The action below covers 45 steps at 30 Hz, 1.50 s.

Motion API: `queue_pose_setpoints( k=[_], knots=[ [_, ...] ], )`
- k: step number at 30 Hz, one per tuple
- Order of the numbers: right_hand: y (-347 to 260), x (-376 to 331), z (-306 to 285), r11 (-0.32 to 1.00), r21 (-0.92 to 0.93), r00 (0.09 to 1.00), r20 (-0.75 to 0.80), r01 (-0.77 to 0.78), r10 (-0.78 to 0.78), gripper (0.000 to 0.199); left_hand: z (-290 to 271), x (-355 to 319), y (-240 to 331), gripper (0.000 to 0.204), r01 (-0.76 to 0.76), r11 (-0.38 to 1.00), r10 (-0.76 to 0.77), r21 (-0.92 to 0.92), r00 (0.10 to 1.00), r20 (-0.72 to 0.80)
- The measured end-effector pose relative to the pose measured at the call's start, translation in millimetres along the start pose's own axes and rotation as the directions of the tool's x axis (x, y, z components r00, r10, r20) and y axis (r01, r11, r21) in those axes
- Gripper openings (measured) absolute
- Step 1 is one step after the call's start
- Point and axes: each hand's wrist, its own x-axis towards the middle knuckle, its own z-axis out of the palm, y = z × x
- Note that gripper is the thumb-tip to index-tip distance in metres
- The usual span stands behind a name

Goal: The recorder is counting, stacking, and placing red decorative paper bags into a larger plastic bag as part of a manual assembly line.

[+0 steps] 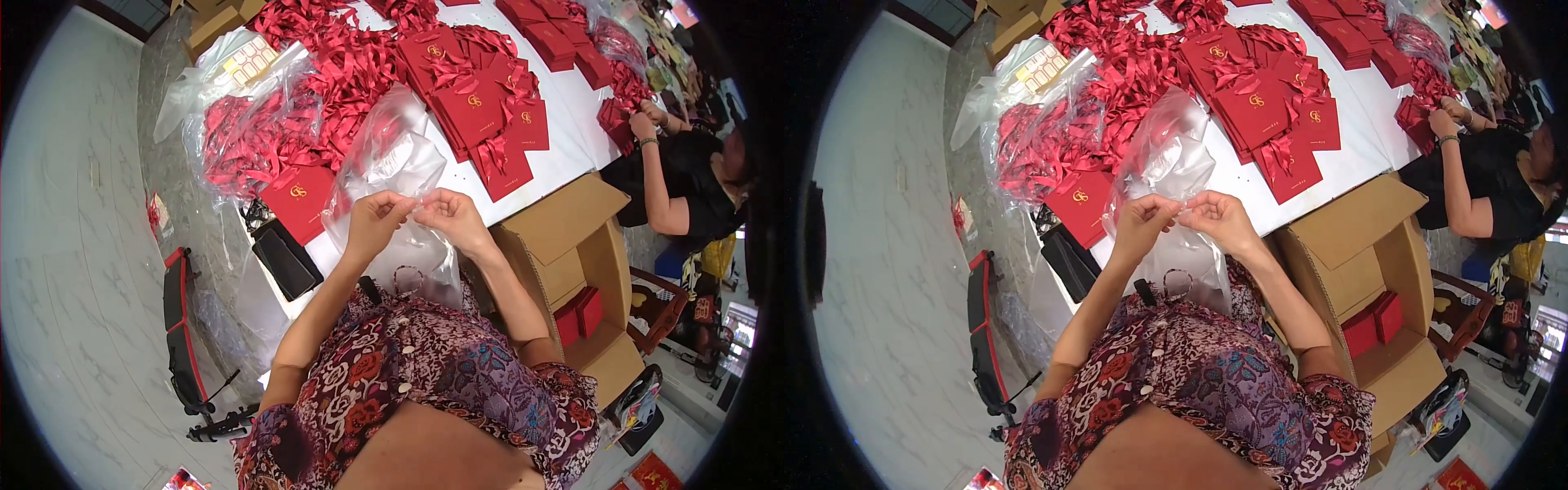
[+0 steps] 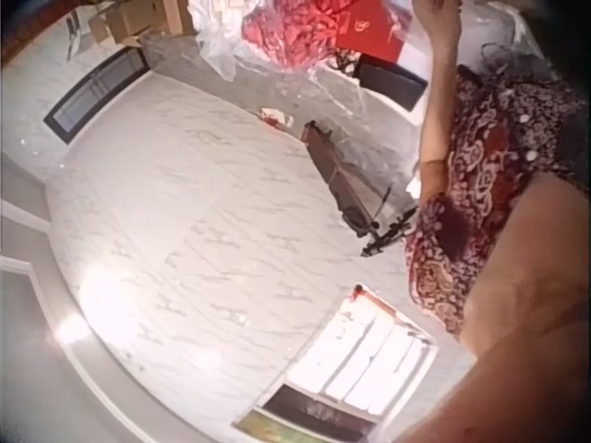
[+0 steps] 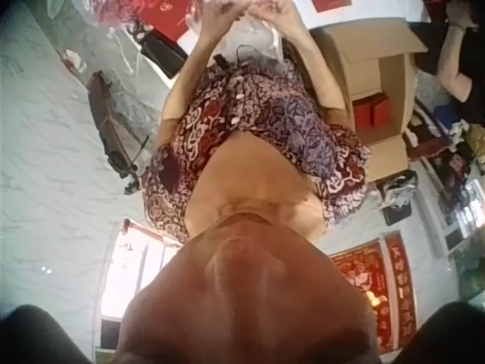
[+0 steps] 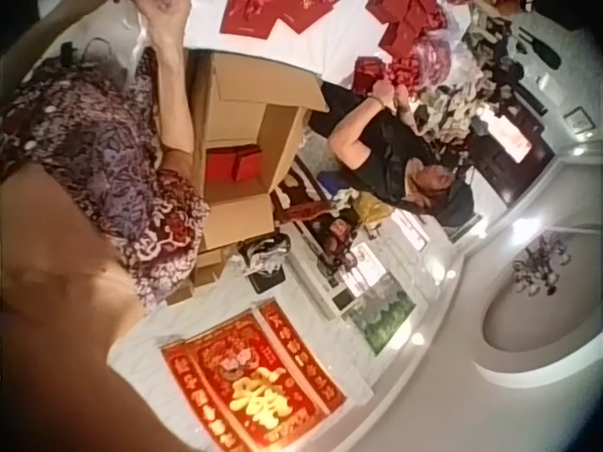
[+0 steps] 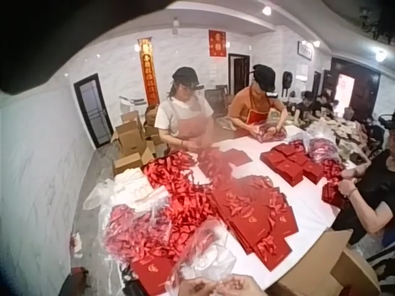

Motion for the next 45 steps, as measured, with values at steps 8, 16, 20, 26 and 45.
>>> queue_pose_setpoints(
  k=[8, 16, 20, 26, 45],
  knots=[
    [-18, -2, -21, 0.839, 0.544, 0.931, -0.304, -0.006, 0.204, 0.014, -27, 3, -11, 0.015, -0.042, 0.903, -0.038, -0.429, 0.984, -0.175],
    [-18, -6, -77, 0.908, 0.419, 0.989, -0.144, 0.021, 0.044, 0.017, -74, 0, -9, 0.018, 0.246, 0.773, -0.295, -0.585, 0.955, 0.012],
    [-24, -6, -86, 0.909, -0.416, 0.962, 0.234, -0.035, 0.144, 0.013, -77, -1, 6, 0.013, 0.049, 0.996, -0.051, -0.075, 0.998, -0.021],
    [-5, 19, -103, 0.987, 0.160, 0.955, -0.296, 0.021, 0.028, 0.010, -99, -15, -2, 0.012, 0.173, 0.854, -0.301, 0.491, 0.934, 0.194],
    [25, 44, -118, 0.978, 0.190, 0.982, -0.149, -0.087, 0.116, 0.026, -107, -24, -38, 0.040, 0.213, 0.884, -0.267, 0.416, 0.961, 0.078]
  ],
)
